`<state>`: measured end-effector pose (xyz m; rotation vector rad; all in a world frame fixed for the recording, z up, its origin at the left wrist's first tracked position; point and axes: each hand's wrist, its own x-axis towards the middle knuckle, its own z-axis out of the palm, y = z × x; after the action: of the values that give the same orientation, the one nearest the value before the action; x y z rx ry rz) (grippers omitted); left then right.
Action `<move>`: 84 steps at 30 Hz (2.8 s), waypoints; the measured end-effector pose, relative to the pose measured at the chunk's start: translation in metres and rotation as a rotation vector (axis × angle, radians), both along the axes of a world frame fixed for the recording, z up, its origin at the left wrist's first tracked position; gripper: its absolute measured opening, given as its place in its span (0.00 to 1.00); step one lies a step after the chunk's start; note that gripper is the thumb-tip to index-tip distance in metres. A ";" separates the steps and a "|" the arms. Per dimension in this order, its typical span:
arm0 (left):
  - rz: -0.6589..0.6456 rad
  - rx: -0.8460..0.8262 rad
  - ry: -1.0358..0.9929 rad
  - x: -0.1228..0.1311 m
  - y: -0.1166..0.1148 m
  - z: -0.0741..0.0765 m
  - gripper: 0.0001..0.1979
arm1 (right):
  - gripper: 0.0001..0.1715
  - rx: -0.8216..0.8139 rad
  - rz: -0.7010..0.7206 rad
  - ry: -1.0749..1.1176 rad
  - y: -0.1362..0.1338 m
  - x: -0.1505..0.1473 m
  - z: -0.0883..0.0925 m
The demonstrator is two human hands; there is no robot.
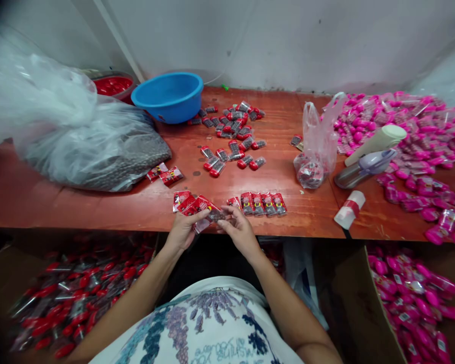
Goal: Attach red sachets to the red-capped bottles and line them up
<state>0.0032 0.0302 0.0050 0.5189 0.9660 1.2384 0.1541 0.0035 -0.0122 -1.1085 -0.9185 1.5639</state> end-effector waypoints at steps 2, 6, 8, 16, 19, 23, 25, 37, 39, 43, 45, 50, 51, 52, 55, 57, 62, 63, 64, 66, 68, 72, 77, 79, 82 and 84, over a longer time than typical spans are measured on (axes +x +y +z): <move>-0.055 -0.021 -0.002 0.003 -0.002 -0.001 0.14 | 0.28 0.002 -0.012 0.019 0.002 0.000 -0.001; -0.118 -0.080 -0.022 0.009 -0.005 -0.007 0.14 | 0.23 0.026 0.007 -0.051 0.005 0.001 -0.007; -0.117 -0.102 -0.053 0.009 -0.003 -0.010 0.14 | 0.22 0.028 -0.007 -0.100 0.008 0.008 -0.011; -0.027 -0.222 -0.126 -0.002 0.007 -0.015 0.24 | 0.22 0.311 -0.372 -0.791 0.019 0.038 -0.013; 0.003 -0.183 -0.120 0.001 0.009 -0.016 0.22 | 0.17 0.406 -0.153 -0.747 0.021 0.014 -0.008; 0.081 -0.120 -0.093 -0.001 0.012 -0.018 0.18 | 0.15 0.421 -0.003 -0.635 0.031 -0.019 -0.007; 0.135 -0.103 -0.088 -0.008 0.016 -0.020 0.16 | 0.17 0.447 0.043 -0.658 0.041 -0.027 -0.007; 0.316 -0.368 -0.254 -0.045 0.037 -0.019 0.07 | 0.22 0.684 0.438 -1.570 0.168 -0.024 -0.005; 0.313 -0.374 -0.294 -0.047 0.036 -0.018 0.04 | 0.17 0.717 0.515 -1.592 0.167 -0.028 -0.006; 0.318 -0.400 -0.359 -0.047 0.034 -0.014 0.04 | 0.12 0.731 0.572 -1.554 0.144 -0.030 -0.005; 0.327 -0.412 -0.373 -0.045 0.034 -0.013 0.05 | 0.13 0.724 0.566 -1.546 0.127 -0.028 -0.002; 0.328 -0.405 -0.386 -0.041 0.032 -0.013 0.05 | 0.15 0.575 0.285 -0.995 0.072 -0.024 0.008; 0.330 -0.400 -0.385 -0.039 0.032 -0.014 0.04 | 0.16 0.528 0.234 -0.843 0.061 -0.025 0.010; 0.330 -0.393 -0.384 -0.037 0.032 -0.014 0.04 | 0.16 0.489 0.201 -0.729 0.051 -0.026 0.010; 0.320 -0.375 -0.376 -0.030 0.031 -0.014 0.05 | 0.16 0.412 0.131 -0.563 0.032 -0.028 0.007; 0.305 -0.370 -0.360 -0.025 0.030 -0.012 0.06 | 0.17 0.346 0.091 -0.519 0.028 -0.027 0.003; 0.265 -0.345 -0.315 -0.018 0.025 -0.008 0.06 | 0.21 0.183 0.065 -0.373 0.028 -0.021 -0.003; 0.270 -0.336 -0.310 -0.017 0.024 -0.007 0.06 | 0.21 0.167 0.057 -0.348 0.027 -0.020 -0.003; 0.278 -0.326 -0.305 -0.016 0.023 -0.008 0.06 | 0.21 0.155 0.048 -0.326 0.026 -0.019 -0.003; 0.291 -0.311 -0.302 -0.015 0.022 -0.009 0.06 | 0.22 0.141 0.030 -0.295 0.024 -0.019 -0.003; 0.289 -0.307 -0.305 -0.015 0.022 -0.010 0.06 | 0.22 0.129 0.024 -0.274 0.021 -0.019 -0.002; 0.286 -0.306 -0.317 -0.013 0.024 -0.014 0.05 | 0.23 0.109 0.026 -0.247 0.017 -0.019 -0.001; 0.288 -0.353 -0.315 -0.011 0.025 -0.012 0.05 | 0.21 0.126 0.048 -0.229 0.015 -0.019 -0.002; 0.288 -0.356 -0.309 -0.011 0.025 -0.011 0.06 | 0.21 0.120 0.061 -0.227 0.014 -0.019 -0.002; 0.288 -0.348 -0.292 -0.010 0.025 -0.011 0.05 | 0.22 0.102 0.025 -0.211 0.014 -0.020 -0.002; 0.286 -0.343 -0.281 -0.011 0.024 -0.011 0.04 | 0.23 0.096 -0.022 -0.193 0.014 -0.020 -0.001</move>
<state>-0.0073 0.0543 -0.0063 -0.0662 1.0054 1.3203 0.1341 0.0171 -0.0128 -1.2119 -1.0951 1.3975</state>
